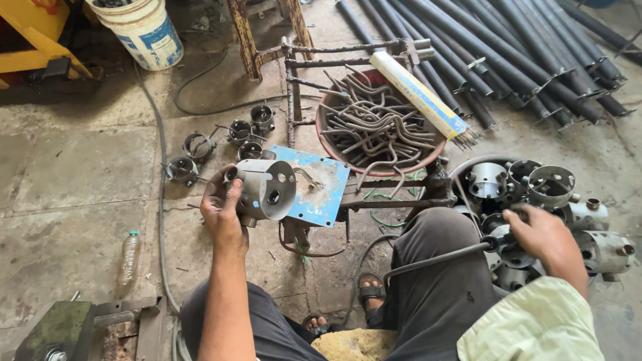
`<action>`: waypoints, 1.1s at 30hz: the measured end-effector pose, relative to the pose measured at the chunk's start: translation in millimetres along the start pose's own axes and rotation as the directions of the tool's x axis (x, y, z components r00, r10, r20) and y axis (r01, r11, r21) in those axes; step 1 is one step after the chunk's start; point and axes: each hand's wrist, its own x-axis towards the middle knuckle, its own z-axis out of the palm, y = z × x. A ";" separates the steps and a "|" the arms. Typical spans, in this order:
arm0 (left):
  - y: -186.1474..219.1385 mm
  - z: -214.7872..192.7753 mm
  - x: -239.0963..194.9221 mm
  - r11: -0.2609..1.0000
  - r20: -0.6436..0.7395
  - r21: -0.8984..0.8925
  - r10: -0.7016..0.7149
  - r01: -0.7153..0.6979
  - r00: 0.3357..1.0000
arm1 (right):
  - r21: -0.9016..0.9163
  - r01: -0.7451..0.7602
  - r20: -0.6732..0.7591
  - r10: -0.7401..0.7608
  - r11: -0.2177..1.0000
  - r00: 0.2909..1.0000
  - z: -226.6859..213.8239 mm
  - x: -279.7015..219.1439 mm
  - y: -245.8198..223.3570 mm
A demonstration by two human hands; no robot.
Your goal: The person places a circular metal component onto a jig, uses a handheld electrode holder to perform spot welds to secure the part, and then removes the welded piece to repeat the process with another component.
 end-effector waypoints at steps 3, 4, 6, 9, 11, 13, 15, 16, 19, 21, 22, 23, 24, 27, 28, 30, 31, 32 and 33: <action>1.8 -1.6 0.8 0.993 -0.080 -0.043 -0.113 0.109 0.990 | 0.061 0.293 -0.200 -0.276 0.954 0.940 -22.0 -9.0 -78.3; 2.1 -1.5 0.9 0.993 -0.076 -0.067 -0.098 0.093 0.992 | 0.225 0.341 -0.199 -0.299 0.913 0.933 -19.6 -6.3 -103.9; 2.9 -1.8 3.7 0.992 -0.072 -0.111 -0.065 0.056 0.995 | 0.281 0.398 -0.022 -0.409 0.873 0.912 -3.0 19.8 -148.7; 4.6 -6.9 2.8 0.982 -0.121 -0.132 -0.149 0.133 0.981 | -0.003 0.597 0.157 -0.589 0.802 0.793 42.3 82.5 -188.9; -0.8 -10.4 7.1 0.977 -0.131 -0.176 -0.144 0.120 0.981 | -0.125 0.622 0.307 -0.567 0.773 0.765 83.0 113.9 -187.3; -8.4 -13.6 13.7 0.973 -0.134 -0.203 -0.141 0.113 0.981 | -0.251 0.617 0.438 -0.481 0.746 0.760 118.1 139.4 -174.2; -17.6 -18.4 13.7 0.970 -0.137 -0.203 -0.161 0.132 0.977 | -0.141 0.713 0.487 -0.579 0.687 0.654 135.4 151.0 -165.6; -21.4 -19.2 13.7 0.965 -0.118 -0.217 -0.174 0.146 0.978 | -0.086 0.756 0.502 -0.627 0.649 0.595 139.4 153.8 -169.5; -24.8 -20.6 12.2 0.954 -0.078 -0.248 -0.192 0.167 0.978 | -0.251 0.685 0.269 -0.630 0.684 0.728 121.7 146.6 -180.4; -21.5 -18.1 16.3 0.952 -0.059 -0.264 -0.175 0.154 0.983 | 0.031 0.870 -0.151 -0.858 0.492 0.490 82.7 125.0 -207.5; -17.7 -18.8 18.2 0.953 -0.097 -0.261 -0.187 0.157 0.977 | 0.085 0.818 -0.172 -0.801 0.568 0.574 59.5 109.9 -220.2; -13.8 -19.6 20.5 0.953 -0.136 -0.257 -0.199 0.159 0.971 | 0.140 0.758 -0.186 -0.735 0.637 0.652 40.9 95.9 -237.5; -11.7 -20.0 20.2 0.952 -0.172 -0.255 -0.216 0.169 0.961 | 0.351 0.728 -0.256 -0.688 0.589 0.679 27.6 81.2 -252.4; -2.0 -32.5 24.2 0.945 -0.209 -0.293 -0.214 0.147 0.954 | 0.768 0.556 -0.334 -0.542 0.318 0.771 19.4 50.0 -289.7; 1.0 -37.3 27.0 0.940 -0.231 -0.314 -0.209 0.130 0.950 | 0.823 0.511 -0.327 -0.530 0.247 0.782 27.4 45.2 -302.5; 3.7 -45.1 30.3 0.931 -0.277 -0.354 -0.200 0.094 0.940 | 0.926 0.351 -0.253 -0.461 0.138 0.851 57.3 36.6 -323.2; 3.5 -47.8 29.7 0.928 -0.267 -0.365 -0.182 0.075 0.946 | 0.967 0.235 -0.179 -0.405 0.094 0.897 79.3 28.8 -330.5; 3.9 -50.7 28.8 0.925 -0.258 -0.376 -0.162 0.056 0.952 | 0.977 0.187 -0.139 -0.353 0.105 0.925 100.1 23.5 -337.5; 4.9 -52.9 28.7 0.921 -0.250 -0.387 -0.143 0.036 0.958 | 0.984 0.138 -0.098 -0.300 0.113 0.949 119.0 19.5 -342.1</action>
